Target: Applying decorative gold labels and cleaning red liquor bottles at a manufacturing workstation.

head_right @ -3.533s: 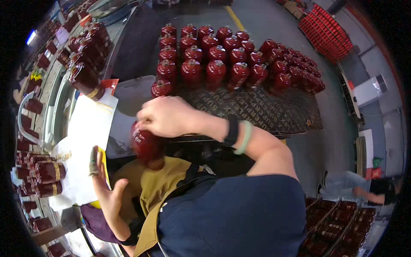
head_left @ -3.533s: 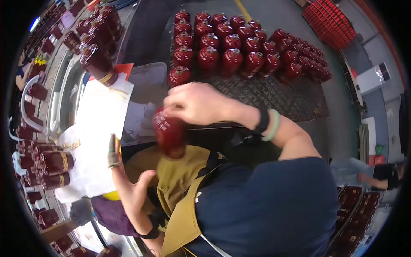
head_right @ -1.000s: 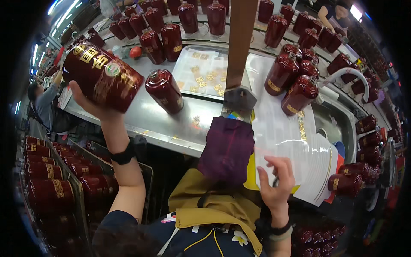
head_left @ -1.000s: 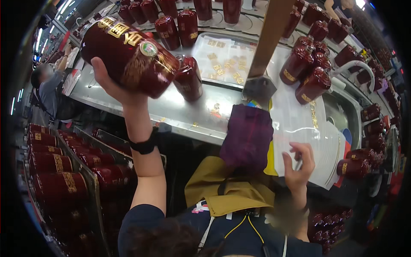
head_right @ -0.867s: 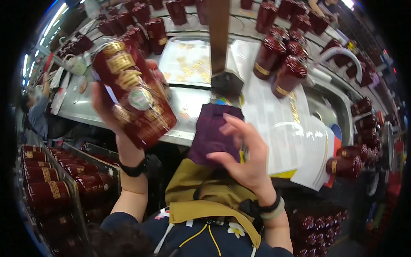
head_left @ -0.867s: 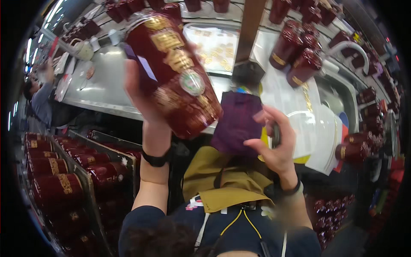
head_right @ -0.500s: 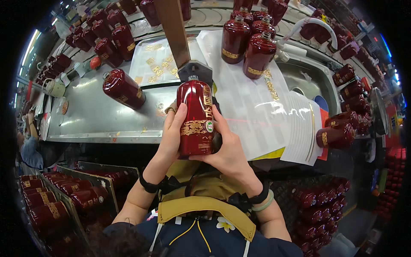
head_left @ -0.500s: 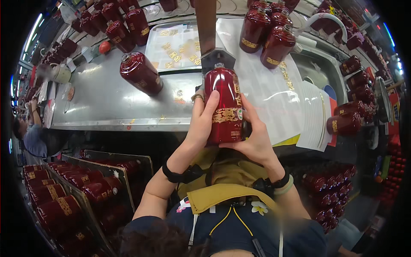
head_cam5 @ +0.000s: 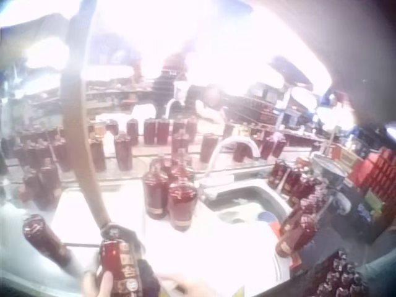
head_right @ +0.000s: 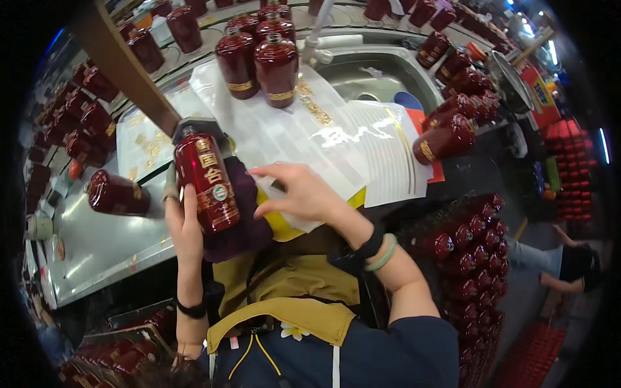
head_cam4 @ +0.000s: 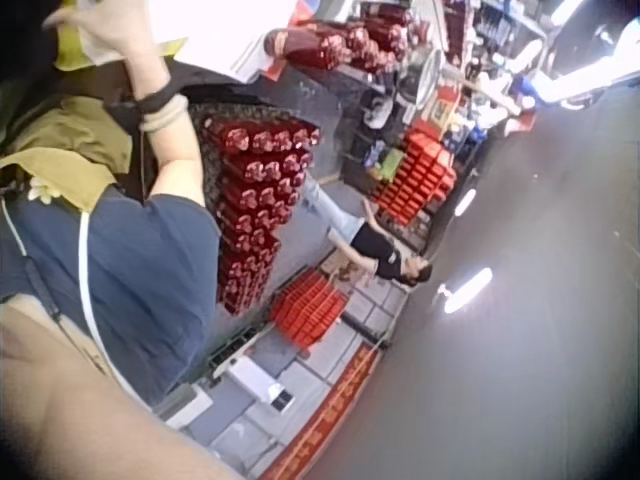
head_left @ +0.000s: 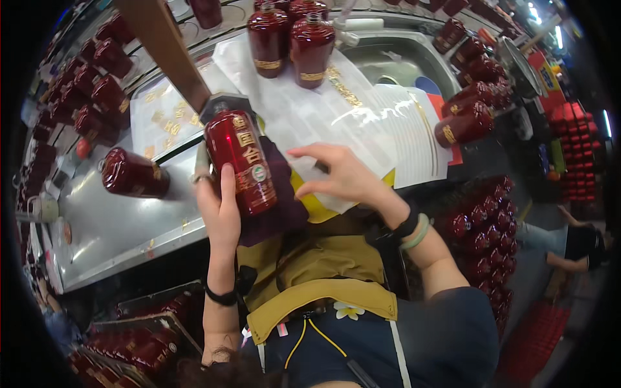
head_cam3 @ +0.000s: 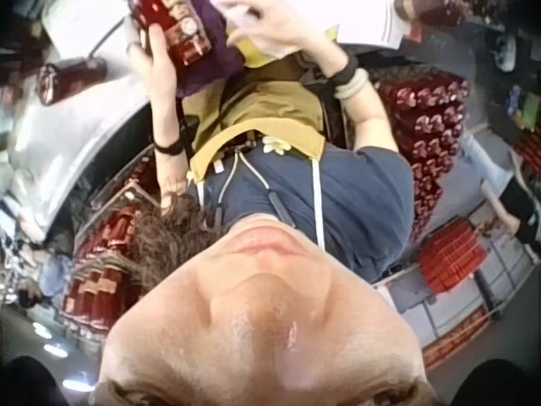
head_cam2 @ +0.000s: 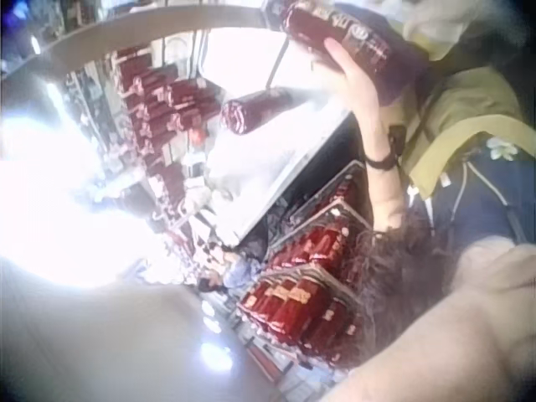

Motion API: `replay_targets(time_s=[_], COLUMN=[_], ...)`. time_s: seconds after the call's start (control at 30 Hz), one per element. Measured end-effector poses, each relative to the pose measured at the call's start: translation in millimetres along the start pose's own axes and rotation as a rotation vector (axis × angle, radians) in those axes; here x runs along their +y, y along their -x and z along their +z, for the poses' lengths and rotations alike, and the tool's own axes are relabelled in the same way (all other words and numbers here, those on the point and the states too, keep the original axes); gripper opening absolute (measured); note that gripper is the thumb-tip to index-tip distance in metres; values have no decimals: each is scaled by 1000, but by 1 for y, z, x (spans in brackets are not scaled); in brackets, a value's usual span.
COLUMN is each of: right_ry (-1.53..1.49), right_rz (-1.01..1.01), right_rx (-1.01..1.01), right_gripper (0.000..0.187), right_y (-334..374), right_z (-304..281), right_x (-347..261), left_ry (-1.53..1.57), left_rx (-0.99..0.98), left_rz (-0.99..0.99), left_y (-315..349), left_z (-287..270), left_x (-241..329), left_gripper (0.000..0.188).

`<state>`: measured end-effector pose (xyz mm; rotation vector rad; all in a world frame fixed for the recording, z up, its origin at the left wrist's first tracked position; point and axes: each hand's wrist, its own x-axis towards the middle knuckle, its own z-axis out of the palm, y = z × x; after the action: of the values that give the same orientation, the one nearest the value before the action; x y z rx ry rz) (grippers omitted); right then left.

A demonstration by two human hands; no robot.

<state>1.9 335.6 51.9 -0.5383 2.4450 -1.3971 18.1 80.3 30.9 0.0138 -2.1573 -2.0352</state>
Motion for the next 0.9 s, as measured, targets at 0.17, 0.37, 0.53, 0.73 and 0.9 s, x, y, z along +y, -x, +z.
replay_targets(time_s=[0.17,0.37,0.53,0.73,0.9], right_ry=[718,1017,946,841,1005], right_rz=[477,761,716,566,739], right_rx=[555,465,447,432,454], right_gripper=[37,45,55,41,35], right_y=[37,42,32,18,45], right_z=[-120,-153,-143,-169,-173], right_x=[91,137,128,141,152], left_ry=[-270,-300,-333,-373,-400], left_rx=[-126,-109,-105,-113,-128], left_rz=[119,116,122,148,174], left_y=[38,39,38,38,36], left_z=[4,6,9,9,13], left_x=[3,4,8,13,3], left_gripper=[104,115,114,114,109])
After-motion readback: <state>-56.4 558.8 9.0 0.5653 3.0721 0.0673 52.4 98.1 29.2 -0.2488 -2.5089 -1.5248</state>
